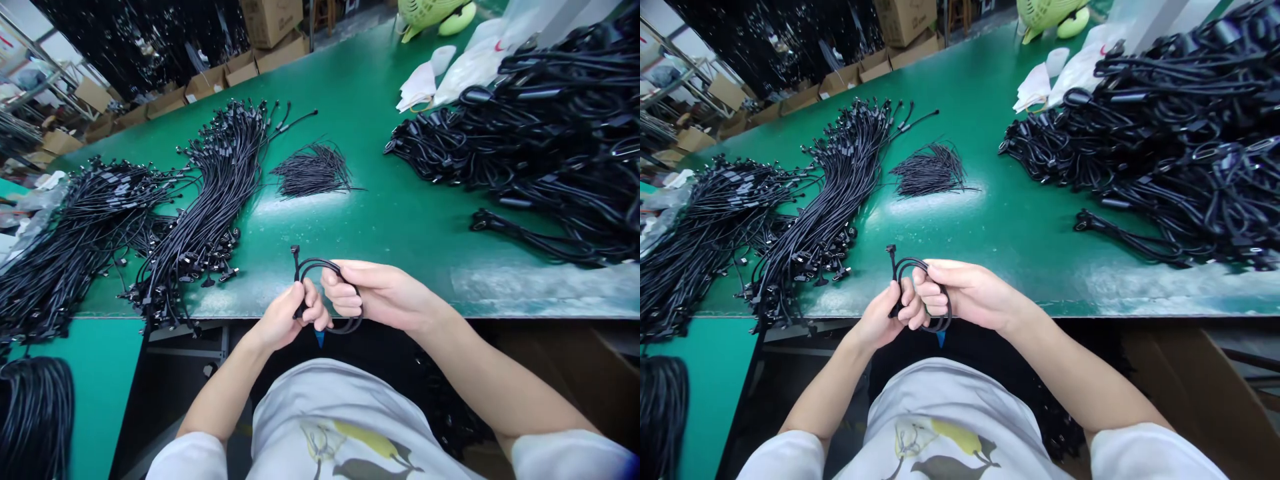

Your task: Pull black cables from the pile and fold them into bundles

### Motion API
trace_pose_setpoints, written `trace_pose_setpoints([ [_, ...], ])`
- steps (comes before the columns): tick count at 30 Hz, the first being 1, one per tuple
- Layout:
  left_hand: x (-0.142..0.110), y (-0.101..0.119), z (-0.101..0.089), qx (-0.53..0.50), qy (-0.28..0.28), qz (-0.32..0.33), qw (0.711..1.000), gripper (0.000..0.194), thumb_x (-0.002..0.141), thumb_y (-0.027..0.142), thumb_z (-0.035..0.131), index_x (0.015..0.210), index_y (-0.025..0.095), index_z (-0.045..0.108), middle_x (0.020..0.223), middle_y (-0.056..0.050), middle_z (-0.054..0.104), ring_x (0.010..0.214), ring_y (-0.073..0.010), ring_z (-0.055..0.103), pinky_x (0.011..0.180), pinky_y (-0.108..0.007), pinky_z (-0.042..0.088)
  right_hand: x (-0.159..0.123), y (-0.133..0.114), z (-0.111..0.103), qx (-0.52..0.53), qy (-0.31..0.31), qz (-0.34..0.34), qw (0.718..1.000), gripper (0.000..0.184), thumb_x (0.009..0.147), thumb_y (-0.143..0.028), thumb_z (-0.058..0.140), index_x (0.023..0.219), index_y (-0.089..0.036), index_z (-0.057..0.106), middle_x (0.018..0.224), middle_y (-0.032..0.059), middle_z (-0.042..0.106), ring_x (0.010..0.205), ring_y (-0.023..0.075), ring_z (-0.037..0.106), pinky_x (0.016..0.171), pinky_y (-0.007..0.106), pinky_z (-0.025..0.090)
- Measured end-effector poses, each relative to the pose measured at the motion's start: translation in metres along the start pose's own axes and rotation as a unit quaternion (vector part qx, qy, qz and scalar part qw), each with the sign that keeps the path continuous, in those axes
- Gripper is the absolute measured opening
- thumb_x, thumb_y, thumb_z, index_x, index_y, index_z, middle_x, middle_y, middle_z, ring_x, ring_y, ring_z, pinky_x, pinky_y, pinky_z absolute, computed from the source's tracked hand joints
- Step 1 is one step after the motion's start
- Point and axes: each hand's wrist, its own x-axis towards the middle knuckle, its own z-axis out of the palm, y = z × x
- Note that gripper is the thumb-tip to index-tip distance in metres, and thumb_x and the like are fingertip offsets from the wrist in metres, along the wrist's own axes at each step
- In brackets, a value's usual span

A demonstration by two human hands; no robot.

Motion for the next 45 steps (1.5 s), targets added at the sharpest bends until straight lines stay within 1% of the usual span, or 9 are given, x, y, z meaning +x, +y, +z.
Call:
trace_pose_setpoints([
  [5, -0.005, 0.005, 0.002, 0.013, 0.008, 0.020, 1.000, 0.038, 0.083, 0.052, 0.065, 0.087, 0.018, 0.051, 0.066, 0.005, 0.043, 0.066, -0.0120, 0.053, 0.079, -0.034, 0.047, 0.009, 0.000, -0.005, 0.034, 0.040, -0.018, 0.998, 0.040, 0.088, -0.051, 0.058, 0.070, -0.017, 0.047, 0.056, -0.0099, 0.017, 0.043, 0.0034, 0.008, 0.037, 0.016, 0.014],
  [9, -0.006, -0.003, 0.004, -0.031, 0.036, 0.029, 0.998, 0.034, 0.084, 0.048, 0.066, 0.083, 0.018, 0.050, 0.067, 0.005, 0.040, 0.066, -0.0110, 0.050, 0.082, -0.034, 0.048, 0.013, 0.010, 0.002, 0.016, 0.061, -0.090, 0.994, 0.042, 0.085, -0.053, 0.062, 0.068, -0.017, 0.047, 0.057, -0.0069, 0.030, 0.045, 0.0048, 0.030, 0.040, 0.017, 0.033],
  [13, -0.004, -0.008, 0.002, 0.065, 0.014, 0.045, 0.997, 0.035, 0.089, 0.052, 0.056, 0.083, 0.018, 0.050, 0.065, 0.005, 0.039, 0.062, -0.0115, 0.048, 0.074, -0.033, 0.049, 0.014, 0.023, 0.012, -0.045, 0.124, -0.150, 0.980, 0.040, 0.077, -0.055, 0.070, 0.090, -0.020, 0.056, 0.082, 0.0022, 0.059, 0.060, 0.0114, 0.054, 0.045, 0.024, 0.048],
  [18, -0.001, 0.000, 0.003, 0.256, -0.013, 0.008, 0.967, 0.026, 0.090, 0.041, 0.056, 0.086, 0.016, 0.057, 0.081, -0.004, 0.055, 0.077, -0.0174, 0.053, 0.079, -0.035, 0.047, 0.016, 0.032, 0.014, -0.130, 0.168, -0.173, 0.962, 0.037, 0.082, -0.052, 0.066, 0.093, -0.018, 0.055, 0.081, 0.0020, 0.062, 0.043, 0.0073, 0.048, 0.032, 0.021, 0.040],
  [23, 0.004, -0.006, 0.005, 0.207, -0.003, 0.007, 0.978, 0.031, 0.081, 0.034, 0.067, 0.107, 0.017, 0.061, 0.106, -0.008, 0.059, 0.107, -0.0240, 0.053, 0.099, -0.041, 0.041, 0.026, 0.029, 0.018, -0.123, 0.224, -0.259, 0.931, 0.040, 0.076, -0.036, 0.075, 0.082, -0.022, 0.038, 0.078, -0.0074, 0.048, 0.047, 0.0022, 0.047, 0.042, 0.017, 0.040],
  [29, 0.001, -0.006, 0.006, 0.139, -0.111, -0.108, 0.978, 0.044, 0.078, 0.056, 0.068, 0.083, 0.013, 0.059, 0.079, -0.004, 0.057, 0.076, -0.0172, 0.058, 0.078, -0.035, 0.050, 0.029, 0.020, 0.022, -0.122, 0.156, -0.194, 0.961, 0.023, 0.089, -0.040, 0.059, 0.087, -0.021, 0.046, 0.079, -0.0063, 0.043, 0.043, -0.0006, 0.034, 0.037, 0.014, 0.028],
  [34, -0.001, -0.014, 0.015, 0.031, -0.039, -0.092, 0.995, 0.051, 0.074, 0.063, 0.068, 0.079, 0.014, 0.057, 0.076, -0.005, 0.061, 0.080, -0.0192, 0.064, 0.080, -0.034, 0.048, 0.032, 0.018, 0.014, -0.134, 0.137, -0.172, 0.966, 0.026, 0.092, -0.043, 0.054, 0.082, -0.020, 0.047, 0.062, -0.0082, 0.037, 0.041, 0.0018, 0.030, 0.036, 0.014, 0.029],
  [38, 0.003, -0.025, 0.020, -0.075, 0.024, -0.090, 0.993, 0.053, 0.072, 0.067, 0.067, 0.075, 0.017, 0.050, 0.061, 0.002, 0.052, 0.056, -0.0120, 0.053, 0.059, -0.028, 0.044, 0.038, 0.018, 0.010, -0.155, 0.137, -0.188, 0.960, 0.029, 0.093, -0.047, 0.051, 0.081, -0.021, 0.047, 0.051, -0.0102, 0.033, 0.037, 0.0033, 0.028, 0.035, 0.014, 0.029],
  [45, 0.005, -0.025, 0.014, -0.001, -0.002, -0.055, 0.998, 0.054, 0.071, 0.064, 0.070, 0.086, 0.015, 0.052, 0.058, 0.005, 0.050, 0.051, -0.0089, 0.045, 0.055, -0.026, 0.038, 0.040, 0.017, 0.010, -0.238, 0.148, -0.204, 0.938, 0.028, 0.093, -0.045, 0.051, 0.079, -0.021, 0.046, 0.045, -0.0101, 0.034, 0.036, 0.0051, 0.033, 0.035, 0.016, 0.030],
])
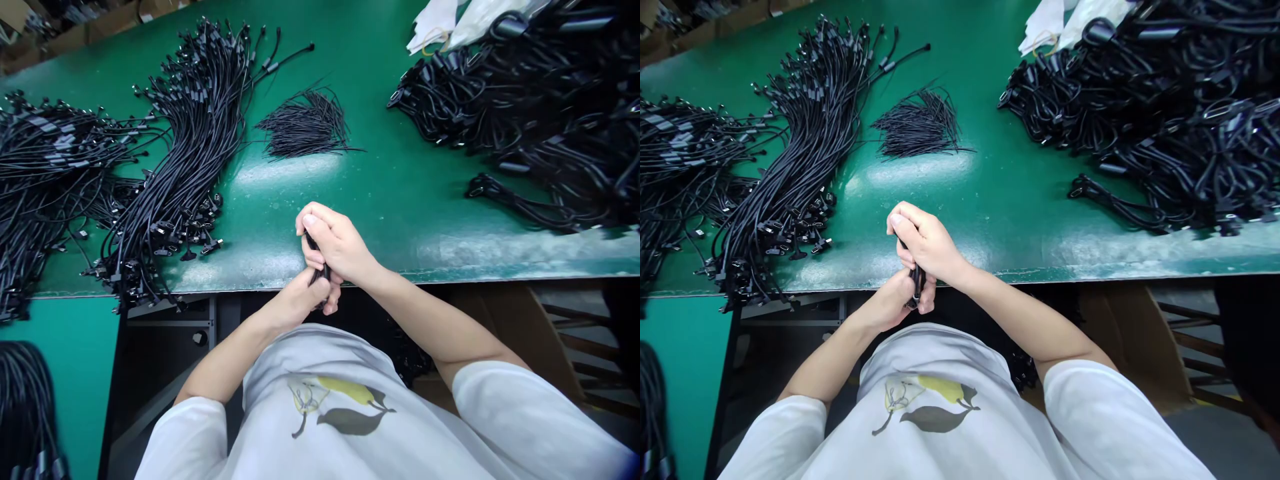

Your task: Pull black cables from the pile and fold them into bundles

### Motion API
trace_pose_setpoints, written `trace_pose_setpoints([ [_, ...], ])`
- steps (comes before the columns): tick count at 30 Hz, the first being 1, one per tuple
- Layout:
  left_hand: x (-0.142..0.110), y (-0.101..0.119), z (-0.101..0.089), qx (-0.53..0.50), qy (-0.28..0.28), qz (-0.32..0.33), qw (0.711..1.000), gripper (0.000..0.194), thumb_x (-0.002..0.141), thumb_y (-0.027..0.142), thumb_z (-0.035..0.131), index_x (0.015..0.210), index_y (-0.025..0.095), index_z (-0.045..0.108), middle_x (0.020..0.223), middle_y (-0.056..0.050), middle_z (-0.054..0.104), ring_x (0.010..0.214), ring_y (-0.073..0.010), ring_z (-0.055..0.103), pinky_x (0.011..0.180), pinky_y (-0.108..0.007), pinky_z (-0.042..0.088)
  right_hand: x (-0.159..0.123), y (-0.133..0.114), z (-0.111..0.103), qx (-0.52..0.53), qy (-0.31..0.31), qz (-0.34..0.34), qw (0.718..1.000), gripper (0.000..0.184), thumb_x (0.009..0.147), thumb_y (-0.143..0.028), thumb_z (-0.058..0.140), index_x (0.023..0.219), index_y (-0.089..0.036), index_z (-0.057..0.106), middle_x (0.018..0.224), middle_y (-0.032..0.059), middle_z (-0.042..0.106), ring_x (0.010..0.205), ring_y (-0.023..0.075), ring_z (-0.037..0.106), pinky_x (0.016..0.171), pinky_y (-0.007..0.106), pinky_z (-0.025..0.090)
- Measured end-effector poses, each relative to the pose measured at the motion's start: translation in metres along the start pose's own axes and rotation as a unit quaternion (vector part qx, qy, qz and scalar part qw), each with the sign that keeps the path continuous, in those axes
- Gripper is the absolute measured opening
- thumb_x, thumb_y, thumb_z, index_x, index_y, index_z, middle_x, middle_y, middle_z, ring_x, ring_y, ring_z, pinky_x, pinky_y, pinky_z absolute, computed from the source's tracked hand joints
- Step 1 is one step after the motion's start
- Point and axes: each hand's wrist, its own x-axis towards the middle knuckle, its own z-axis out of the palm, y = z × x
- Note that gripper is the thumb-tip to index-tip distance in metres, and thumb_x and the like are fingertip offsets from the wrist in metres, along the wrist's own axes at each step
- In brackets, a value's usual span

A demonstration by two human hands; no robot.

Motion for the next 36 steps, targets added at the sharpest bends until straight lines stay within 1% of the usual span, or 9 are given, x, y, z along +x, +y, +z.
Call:
trace_pose_setpoints([
  [4, 0.002, 0.001, -0.001, 0.046, 0.008, -0.003, 0.999, 0.045, 0.079, 0.058, 0.066, 0.077, 0.016, 0.051, 0.055, 0.004, 0.051, 0.052, -0.0100, 0.047, 0.058, -0.028, 0.042, 0.000, 0.008, -0.003, 0.055, 0.008, 0.025, 0.998, 0.032, 0.092, -0.051, 0.051, 0.080, -0.022, 0.047, 0.049, -0.0091, 0.037, 0.037, 0.0053, 0.034, 0.036, 0.017, 0.032],
  [9, 0.004, 0.002, 0.005, -0.037, 0.024, -0.017, 0.999, 0.045, 0.075, 0.057, 0.071, 0.075, 0.016, 0.052, 0.050, 0.007, 0.043, 0.049, -0.0090, 0.043, 0.056, -0.027, 0.043, -0.003, 0.003, -0.007, 0.162, 0.037, 0.067, 0.984, 0.035, 0.086, -0.051, 0.060, 0.080, -0.019, 0.046, 0.070, -0.0056, 0.044, 0.043, 0.0020, 0.036, 0.037, 0.015, 0.033],
  [14, 0.000, 0.006, 0.009, -0.132, -0.050, -0.042, 0.989, 0.045, 0.083, 0.057, 0.061, 0.087, 0.012, 0.061, 0.061, 0.000, 0.054, 0.058, -0.0115, 0.051, 0.061, -0.027, 0.045, -0.006, -0.012, -0.011, 0.212, -0.013, 0.082, 0.974, 0.034, 0.086, -0.046, 0.061, 0.077, -0.018, 0.044, 0.071, -0.0068, 0.040, 0.039, -0.0022, 0.019, 0.031, 0.010, 0.016],
  [19, -0.001, 0.005, 0.005, -0.144, -0.026, -0.052, 0.988, 0.033, 0.078, 0.041, 0.074, 0.092, 0.012, 0.065, 0.080, -0.006, 0.065, 0.071, -0.0147, 0.061, 0.067, -0.028, 0.048, -0.001, -0.012, -0.017, 0.240, -0.040, 0.093, 0.965, 0.030, 0.089, -0.041, 0.057, 0.077, -0.018, 0.043, 0.070, -0.0067, 0.041, 0.038, -0.0027, 0.018, 0.028, 0.009, 0.016],
  [23, 0.002, 0.001, 0.004, -0.186, -0.062, -0.078, 0.977, 0.036, 0.075, 0.039, 0.077, 0.097, 0.012, 0.066, 0.076, -0.004, 0.063, 0.067, -0.0128, 0.058, 0.068, -0.028, 0.048, 0.002, -0.008, -0.019, 0.250, -0.106, 0.086, 0.959, 0.034, 0.089, -0.045, 0.056, 0.075, -0.019, 0.040, 0.070, -0.0072, 0.041, 0.036, -0.0024, 0.018, 0.026, 0.011, 0.020],
  [26, 0.006, 0.000, 0.006, -0.175, -0.083, -0.080, 0.978, 0.033, 0.076, 0.039, 0.077, 0.090, 0.011, 0.066, 0.072, -0.004, 0.060, 0.068, -0.0137, 0.058, 0.070, -0.029, 0.047, 0.003, -0.005, -0.022, 0.157, -0.114, 0.063, 0.979, 0.037, 0.092, -0.052, 0.048, 0.077, -0.019, 0.042, 0.070, -0.0062, 0.042, 0.037, 0.0002, 0.028, 0.030, 0.014, 0.031],
  [29, 0.014, 0.006, 0.005, -0.165, 0.014, 0.014, 0.986, 0.023, 0.081, 0.033, 0.072, 0.082, 0.012, 0.063, 0.073, -0.002, 0.059, 0.071, -0.0124, 0.058, 0.075, -0.027, 0.046, 0.000, -0.001, -0.027, -0.081, 0.035, -0.048, 0.995, 0.032, 0.095, -0.050, 0.045, 0.088, -0.019, 0.050, 0.079, -0.0004, 0.051, 0.057, 0.0079, 0.053, 0.052, 0.021, 0.050],
  [32, 0.023, 0.018, -0.003, -0.193, 0.180, 0.160, 0.951, 0.015, 0.088, 0.025, 0.063, 0.079, 0.015, 0.059, 0.077, 0.001, 0.058, 0.076, -0.0099, 0.059, 0.084, -0.026, 0.046, -0.011, 0.012, -0.027, -0.336, 0.152, -0.212, 0.905, 0.024, 0.093, -0.042, 0.052, 0.104, -0.021, 0.056, 0.099, 0.0066, 0.058, 0.088, 0.0166, 0.060, 0.080, 0.032, 0.053],
  [36, 0.027, 0.030, -0.013, -0.183, 0.252, 0.186, 0.932, 0.016, 0.093, 0.024, 0.054, 0.080, 0.016, 0.058, 0.086, -0.001, 0.061, 0.086, -0.0125, 0.062, 0.084, -0.027, 0.047, -0.027, 0.039, -0.016, -0.533, 0.035, -0.261, 0.804, 0.020, 0.095, -0.030, 0.051, 0.108, -0.022, 0.063, 0.101, 0.0096, 0.061, 0.091, 0.0205, 0.060, 0.079, 0.034, 0.052],
])
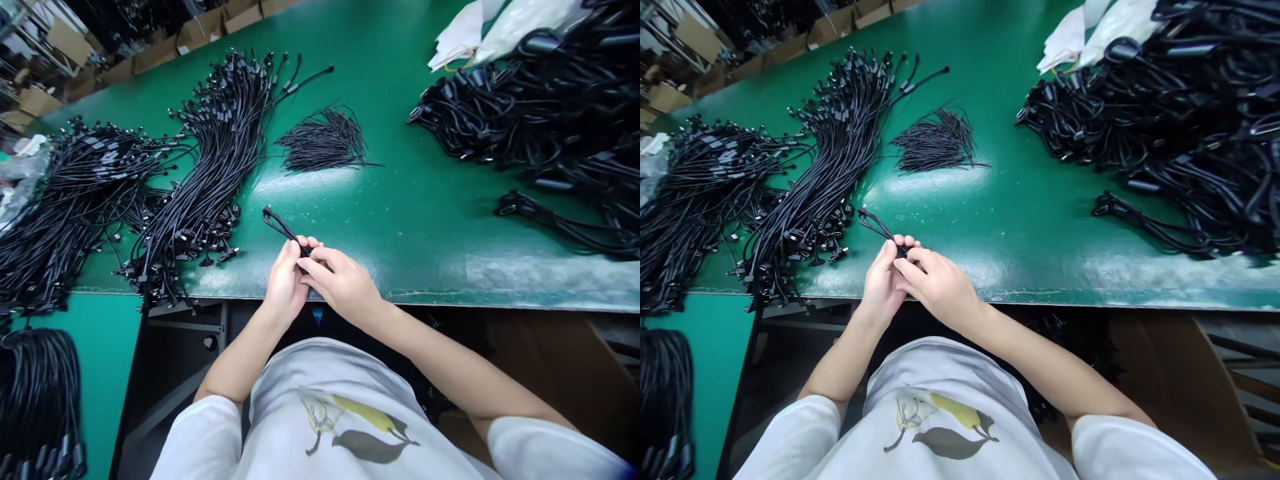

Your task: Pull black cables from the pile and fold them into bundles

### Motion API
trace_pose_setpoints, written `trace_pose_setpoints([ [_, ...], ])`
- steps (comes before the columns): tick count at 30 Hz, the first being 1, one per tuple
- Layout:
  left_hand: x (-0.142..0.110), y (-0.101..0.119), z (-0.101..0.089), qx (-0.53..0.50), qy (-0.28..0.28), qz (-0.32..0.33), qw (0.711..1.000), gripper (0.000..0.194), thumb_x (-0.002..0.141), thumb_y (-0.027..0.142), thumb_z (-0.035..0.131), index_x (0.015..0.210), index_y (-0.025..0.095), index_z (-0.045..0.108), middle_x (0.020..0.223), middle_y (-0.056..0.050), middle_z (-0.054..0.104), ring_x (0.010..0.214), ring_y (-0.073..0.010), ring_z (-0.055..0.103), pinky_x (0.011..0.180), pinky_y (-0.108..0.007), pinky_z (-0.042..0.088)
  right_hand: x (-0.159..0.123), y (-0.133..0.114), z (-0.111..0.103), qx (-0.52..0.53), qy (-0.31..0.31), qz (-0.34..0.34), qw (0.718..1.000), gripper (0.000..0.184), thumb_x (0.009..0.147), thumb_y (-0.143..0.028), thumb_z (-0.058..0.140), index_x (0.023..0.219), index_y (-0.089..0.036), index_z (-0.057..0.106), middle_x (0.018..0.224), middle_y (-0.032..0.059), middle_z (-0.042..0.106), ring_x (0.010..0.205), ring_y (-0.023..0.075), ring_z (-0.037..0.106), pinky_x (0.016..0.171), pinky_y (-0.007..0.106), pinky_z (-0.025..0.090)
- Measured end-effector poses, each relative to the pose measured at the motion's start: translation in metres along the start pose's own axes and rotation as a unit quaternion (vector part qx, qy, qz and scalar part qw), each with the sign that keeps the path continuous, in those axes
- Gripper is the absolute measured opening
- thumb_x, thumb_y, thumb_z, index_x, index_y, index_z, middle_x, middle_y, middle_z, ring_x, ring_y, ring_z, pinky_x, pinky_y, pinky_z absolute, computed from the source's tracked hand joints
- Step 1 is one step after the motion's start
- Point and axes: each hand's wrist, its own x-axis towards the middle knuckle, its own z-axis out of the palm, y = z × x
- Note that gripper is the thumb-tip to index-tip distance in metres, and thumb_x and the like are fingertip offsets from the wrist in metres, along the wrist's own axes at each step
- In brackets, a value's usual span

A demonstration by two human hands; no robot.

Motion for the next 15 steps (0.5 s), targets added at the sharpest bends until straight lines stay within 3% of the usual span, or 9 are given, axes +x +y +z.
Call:
trace_pose_setpoints([
  [5, 0.000, 0.001, -0.006, 0.033, 0.003, -0.049, 0.998, 0.015, 0.092, 0.024, 0.056, 0.081, 0.015, 0.060, 0.083, -0.002, 0.062, 0.068, -0.0091, 0.057, 0.064, -0.021, 0.043, 0.003, -0.001, 0.004, 0.026, -0.029, -0.018, 0.999, 0.020, 0.097, -0.021, 0.045, 0.101, -0.020, 0.064, 0.099, 0.0087, 0.062, 0.092, 0.0184, 0.061, 0.080, 0.030, 0.051],
  [9, -0.003, 0.003, -0.008, 0.075, -0.021, -0.021, 0.997, 0.016, 0.089, 0.028, 0.061, 0.081, 0.014, 0.062, 0.076, 0.000, 0.058, 0.067, -0.0089, 0.053, 0.067, -0.021, 0.043, 0.017, 0.001, -0.017, 0.112, -0.059, -0.017, 0.992, 0.017, 0.095, -0.017, 0.047, 0.098, -0.019, 0.064, 0.103, 0.0067, 0.064, 0.094, 0.0156, 0.062, 0.080, 0.026, 0.050],
  [15, -0.004, 0.008, -0.015, 0.169, -0.114, 0.000, 0.979, 0.025, 0.080, 0.040, 0.071, 0.083, 0.016, 0.063, 0.073, 0.002, 0.054, 0.068, -0.0101, 0.049, 0.068, -0.021, 0.041, 0.027, -0.007, -0.047, 0.070, -0.166, -0.046, 0.982, 0.019, 0.095, -0.016, 0.046, 0.094, -0.018, 0.064, 0.091, 0.0067, 0.064, 0.083, 0.0159, 0.061, 0.070, 0.026, 0.048],
])
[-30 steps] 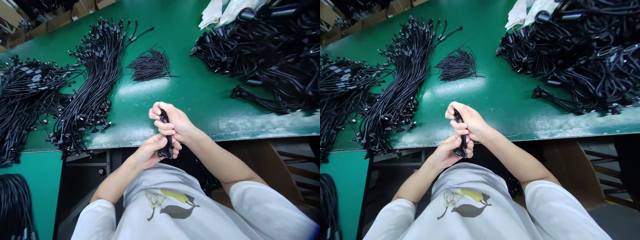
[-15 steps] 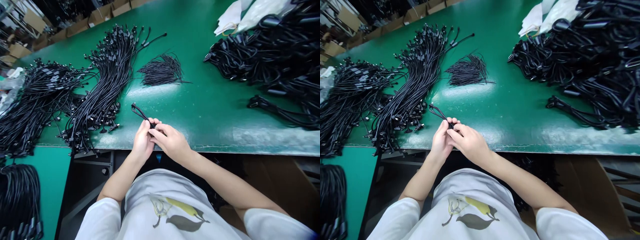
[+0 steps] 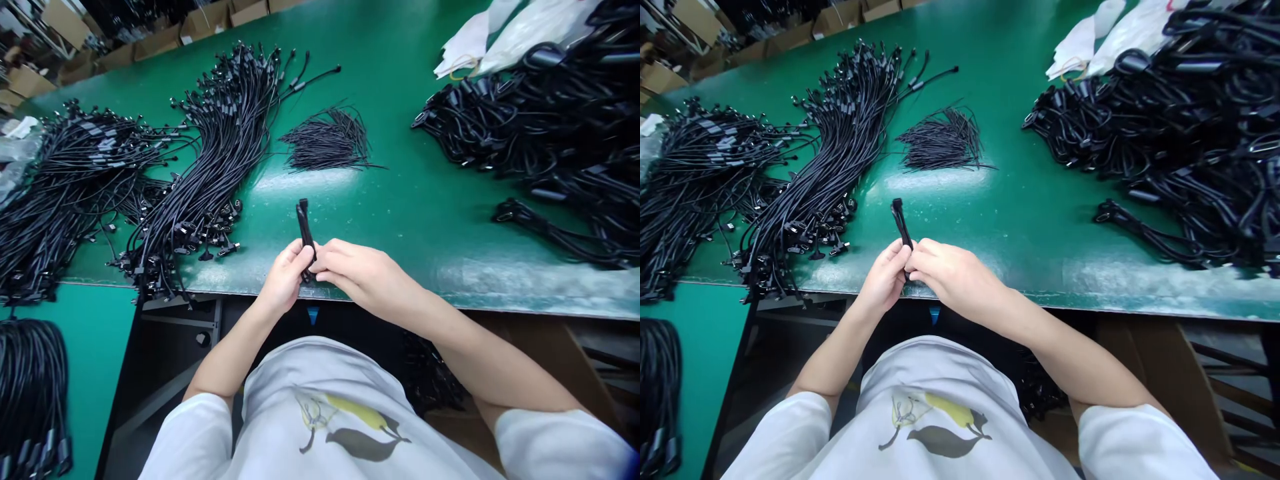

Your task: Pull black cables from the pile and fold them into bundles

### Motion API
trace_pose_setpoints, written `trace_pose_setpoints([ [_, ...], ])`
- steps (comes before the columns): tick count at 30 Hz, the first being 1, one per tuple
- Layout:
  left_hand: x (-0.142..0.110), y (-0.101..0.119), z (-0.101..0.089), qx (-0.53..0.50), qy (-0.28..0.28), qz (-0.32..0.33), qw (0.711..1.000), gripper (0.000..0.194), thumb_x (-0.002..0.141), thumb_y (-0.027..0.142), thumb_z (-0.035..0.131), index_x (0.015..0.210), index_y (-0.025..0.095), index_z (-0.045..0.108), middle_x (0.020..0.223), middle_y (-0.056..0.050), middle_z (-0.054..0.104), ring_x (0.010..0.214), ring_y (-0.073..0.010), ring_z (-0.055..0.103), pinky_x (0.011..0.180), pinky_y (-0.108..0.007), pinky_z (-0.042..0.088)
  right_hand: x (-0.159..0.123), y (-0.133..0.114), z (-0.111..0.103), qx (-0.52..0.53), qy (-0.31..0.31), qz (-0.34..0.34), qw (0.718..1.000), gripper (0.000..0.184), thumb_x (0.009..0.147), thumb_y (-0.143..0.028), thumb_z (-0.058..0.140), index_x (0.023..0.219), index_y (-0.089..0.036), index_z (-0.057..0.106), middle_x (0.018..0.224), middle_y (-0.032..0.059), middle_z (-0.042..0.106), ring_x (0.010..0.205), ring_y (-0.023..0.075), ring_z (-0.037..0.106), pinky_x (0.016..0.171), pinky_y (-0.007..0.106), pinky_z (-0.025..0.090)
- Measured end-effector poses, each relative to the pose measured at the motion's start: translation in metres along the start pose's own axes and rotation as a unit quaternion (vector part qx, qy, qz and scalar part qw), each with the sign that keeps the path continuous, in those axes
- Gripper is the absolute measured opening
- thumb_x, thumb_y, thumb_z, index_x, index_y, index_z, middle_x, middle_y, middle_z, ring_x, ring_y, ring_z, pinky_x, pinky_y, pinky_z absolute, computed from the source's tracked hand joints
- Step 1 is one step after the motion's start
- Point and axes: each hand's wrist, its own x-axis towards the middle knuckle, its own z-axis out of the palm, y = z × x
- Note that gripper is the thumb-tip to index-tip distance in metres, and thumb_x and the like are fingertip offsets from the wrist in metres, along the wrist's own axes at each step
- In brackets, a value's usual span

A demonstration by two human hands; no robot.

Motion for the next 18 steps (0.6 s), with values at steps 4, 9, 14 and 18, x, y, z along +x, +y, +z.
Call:
trace_pose_setpoints([
  [4, -0.002, -0.003, -0.003, 0.104, -0.020, 0.080, 0.991, 0.025, 0.083, 0.042, 0.068, 0.085, 0.017, 0.065, 0.081, 0.000, 0.057, 0.077, -0.0123, 0.051, 0.077, -0.023, 0.041, -0.002, -0.011, -0.008, -0.009, -0.023, 0.020, 0.999, 0.018, 0.096, -0.018, 0.046, 0.093, -0.017, 0.064, 0.088, 0.0058, 0.063, 0.079, 0.0149, 0.060, 0.068, 0.025, 0.047],
  [9, -0.003, 0.000, 0.008, -0.019, 0.024, 0.023, 0.999, 0.019, 0.086, 0.037, 0.064, 0.087, 0.018, 0.060, 0.078, 0.001, 0.053, 0.069, -0.0096, 0.049, 0.070, -0.022, 0.042, -0.007, -0.018, 0.031, -0.109, 0.073, 0.040, 0.991, 0.024, 0.097, -0.018, 0.042, 0.102, -0.015, 0.066, 0.098, 0.0099, 0.067, 0.081, 0.0162, 0.062, 0.068, 0.026, 0.049],
  [14, 0.000, 0.007, 0.003, -0.137, 0.060, -0.072, 0.986, 0.010, 0.087, 0.025, 0.059, 0.086, 0.016, 0.055, 0.067, 0.004, 0.042, 0.056, -0.0063, 0.043, 0.054, -0.018, 0.037, -0.015, -0.008, 0.045, -0.043, 0.052, -0.023, 0.998, 0.038, 0.097, -0.013, 0.033, 0.124, -0.020, 0.060, 0.117, 0.0087, 0.066, 0.097, 0.0164, 0.065, 0.080, 0.029, 0.054],
  [18, -0.005, 0.002, 0.000, -0.040, 0.003, -0.053, 0.998, 0.019, 0.087, 0.033, 0.062, 0.086, 0.017, 0.053, 0.063, 0.006, 0.037, 0.052, -0.0061, 0.038, 0.049, -0.019, 0.033, -0.002, 0.008, 0.012, 0.113, 0.191, 0.113, 0.968, 0.036, 0.091, -0.031, 0.055, 0.126, -0.022, 0.055, 0.121, 0.0096, 0.063, 0.105, 0.0203, 0.062, 0.088, 0.036, 0.054],
])
